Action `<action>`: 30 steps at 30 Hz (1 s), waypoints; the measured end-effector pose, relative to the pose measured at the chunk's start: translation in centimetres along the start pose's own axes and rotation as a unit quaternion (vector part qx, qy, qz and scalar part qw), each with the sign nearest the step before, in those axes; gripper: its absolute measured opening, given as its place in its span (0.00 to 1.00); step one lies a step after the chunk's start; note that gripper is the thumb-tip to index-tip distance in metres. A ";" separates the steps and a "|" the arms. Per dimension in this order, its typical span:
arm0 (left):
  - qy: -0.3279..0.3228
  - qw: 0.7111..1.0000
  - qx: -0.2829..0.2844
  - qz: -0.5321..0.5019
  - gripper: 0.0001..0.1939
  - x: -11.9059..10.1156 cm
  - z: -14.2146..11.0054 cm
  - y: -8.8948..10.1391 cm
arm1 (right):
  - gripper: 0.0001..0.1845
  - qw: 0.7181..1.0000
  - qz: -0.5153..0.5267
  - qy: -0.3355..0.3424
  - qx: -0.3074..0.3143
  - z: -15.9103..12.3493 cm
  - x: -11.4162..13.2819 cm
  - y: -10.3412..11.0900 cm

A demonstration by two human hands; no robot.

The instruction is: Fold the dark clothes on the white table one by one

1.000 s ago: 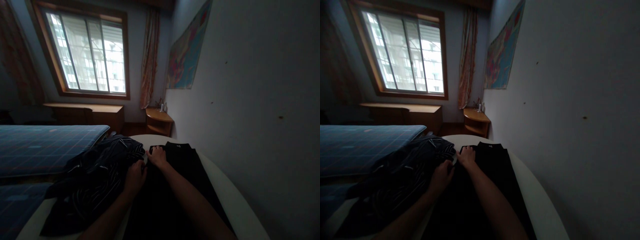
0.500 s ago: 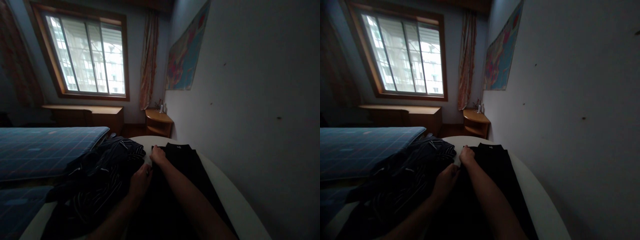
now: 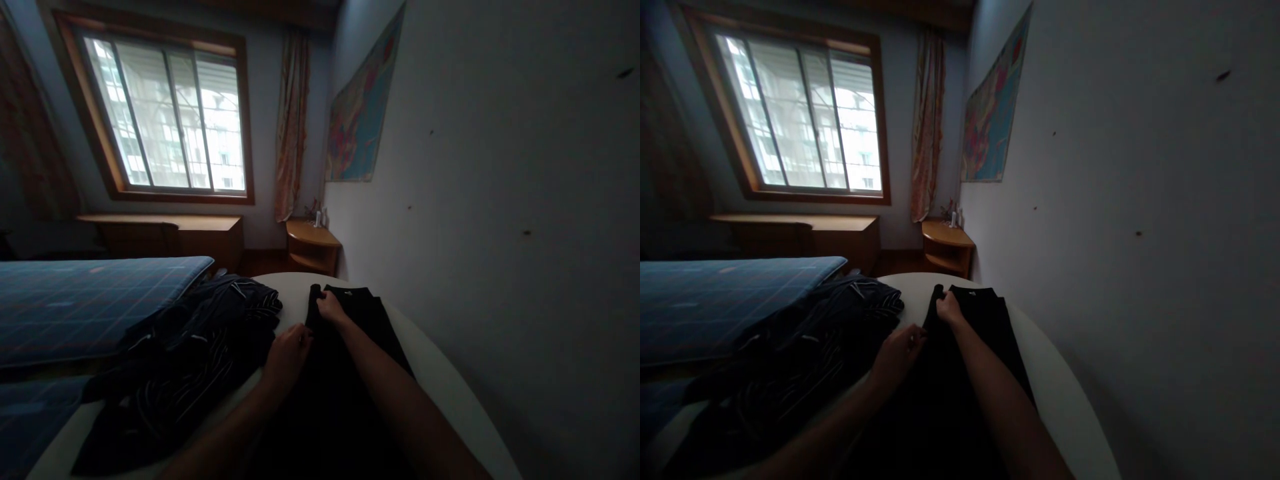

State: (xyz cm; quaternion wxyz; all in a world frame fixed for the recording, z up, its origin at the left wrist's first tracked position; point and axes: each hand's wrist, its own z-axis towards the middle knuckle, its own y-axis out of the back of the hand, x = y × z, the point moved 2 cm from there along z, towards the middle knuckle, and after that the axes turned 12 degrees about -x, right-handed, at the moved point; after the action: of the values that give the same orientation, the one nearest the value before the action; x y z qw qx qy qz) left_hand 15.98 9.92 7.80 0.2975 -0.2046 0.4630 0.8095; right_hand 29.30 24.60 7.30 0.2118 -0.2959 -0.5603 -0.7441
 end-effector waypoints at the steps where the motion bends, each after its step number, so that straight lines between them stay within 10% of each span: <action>1: -0.009 1.000 0.004 -0.001 0.06 -0.5 0.1 -0.2 | 0.22 1.000 0.010 -0.001 -0.002 0.1 -0.3 0.3; 14: -0.050 0.993 0.105 0.029 0.11 -4.3 -3.0 -5.3 | 0.28 0.996 0.077 -0.029 -0.022 -1.0 -5.7 1.4; 30: -0.051 0.977 0.186 0.092 0.17 -5.6 -4.9 -3.1 | 0.25 0.991 0.108 0.051 -0.051 -0.7 -7.3 2.0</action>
State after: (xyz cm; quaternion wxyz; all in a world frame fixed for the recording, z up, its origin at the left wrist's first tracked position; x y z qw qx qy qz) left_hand 22.51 5.23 6.87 0.2778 -0.0604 0.6063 0.7427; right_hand 35.80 23.29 3.64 0.3044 -0.3266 -0.4748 -0.7584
